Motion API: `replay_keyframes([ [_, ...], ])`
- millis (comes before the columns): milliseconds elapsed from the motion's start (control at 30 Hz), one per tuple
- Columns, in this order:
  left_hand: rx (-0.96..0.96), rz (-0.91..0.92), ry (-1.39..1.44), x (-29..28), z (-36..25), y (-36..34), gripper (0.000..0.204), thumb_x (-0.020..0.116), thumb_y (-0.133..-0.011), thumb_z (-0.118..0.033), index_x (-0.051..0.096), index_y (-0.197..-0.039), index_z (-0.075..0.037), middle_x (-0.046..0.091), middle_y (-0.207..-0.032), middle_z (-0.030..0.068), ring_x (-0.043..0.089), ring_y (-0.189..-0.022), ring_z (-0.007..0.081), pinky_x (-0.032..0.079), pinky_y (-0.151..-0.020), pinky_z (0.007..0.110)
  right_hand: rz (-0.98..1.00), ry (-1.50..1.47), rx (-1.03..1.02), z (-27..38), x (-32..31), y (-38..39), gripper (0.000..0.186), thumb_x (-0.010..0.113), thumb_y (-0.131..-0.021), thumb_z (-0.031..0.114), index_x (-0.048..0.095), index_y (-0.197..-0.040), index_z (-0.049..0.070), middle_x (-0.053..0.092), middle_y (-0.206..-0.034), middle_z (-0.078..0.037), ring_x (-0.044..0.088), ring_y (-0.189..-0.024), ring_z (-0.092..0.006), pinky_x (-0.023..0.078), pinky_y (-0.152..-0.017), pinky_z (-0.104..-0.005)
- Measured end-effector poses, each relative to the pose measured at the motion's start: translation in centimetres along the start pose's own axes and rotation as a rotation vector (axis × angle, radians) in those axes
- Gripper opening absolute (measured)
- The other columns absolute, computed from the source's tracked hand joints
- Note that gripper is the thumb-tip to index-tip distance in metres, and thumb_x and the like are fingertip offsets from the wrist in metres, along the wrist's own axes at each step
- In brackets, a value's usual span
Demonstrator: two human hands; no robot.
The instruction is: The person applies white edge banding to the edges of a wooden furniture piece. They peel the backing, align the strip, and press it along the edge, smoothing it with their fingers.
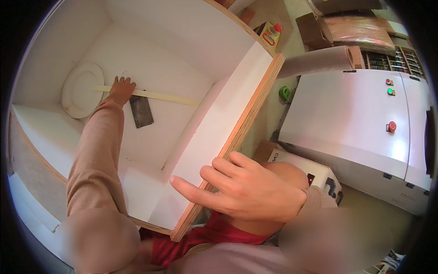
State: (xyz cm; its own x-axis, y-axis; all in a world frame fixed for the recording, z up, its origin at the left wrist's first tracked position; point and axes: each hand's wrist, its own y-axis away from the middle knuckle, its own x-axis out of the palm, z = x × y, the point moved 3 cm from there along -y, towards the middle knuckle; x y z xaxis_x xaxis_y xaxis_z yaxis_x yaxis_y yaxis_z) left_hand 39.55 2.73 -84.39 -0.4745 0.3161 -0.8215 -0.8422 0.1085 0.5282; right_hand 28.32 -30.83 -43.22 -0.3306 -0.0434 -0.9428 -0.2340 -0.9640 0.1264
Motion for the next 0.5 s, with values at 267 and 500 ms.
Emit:
replay_keyframes([
  [267, 0.068, -0.158, -0.029, -8.9, 3.0, 3.0, 0.021, 0.066, -0.098, -0.007, 0.073, -0.117, -0.009, 0.071, -0.120, 0.0139, 0.072, -0.116, 0.0367, 0.059, -0.099, 0.050, -0.097, 0.039, 0.057, -0.7, 0.9, -0.5, 0.060, 0.069, -0.091, 0.014, 0.059, -0.150, 0.010, 0.051, -0.086, -0.003, 0.060, -0.079, -0.0186, 0.048, -0.073, -0.0344],
  [500, 0.092, -0.576, 0.135, -25.0, 7.6, 21.7, 0.021, 0.064, -0.091, 0.006, 0.071, -0.110, -0.001, 0.071, -0.109, 0.0213, 0.071, -0.105, 0.0453, 0.059, -0.090, 0.051, -0.267, -0.029, 0.103, -1.3, -0.1, 0.9, 0.049, 0.080, -0.089, 0.013, 0.066, -0.135, 0.005, 0.067, -0.099, -0.011, 0.071, -0.093, -0.0328, 0.058, -0.082, -0.0436],
])
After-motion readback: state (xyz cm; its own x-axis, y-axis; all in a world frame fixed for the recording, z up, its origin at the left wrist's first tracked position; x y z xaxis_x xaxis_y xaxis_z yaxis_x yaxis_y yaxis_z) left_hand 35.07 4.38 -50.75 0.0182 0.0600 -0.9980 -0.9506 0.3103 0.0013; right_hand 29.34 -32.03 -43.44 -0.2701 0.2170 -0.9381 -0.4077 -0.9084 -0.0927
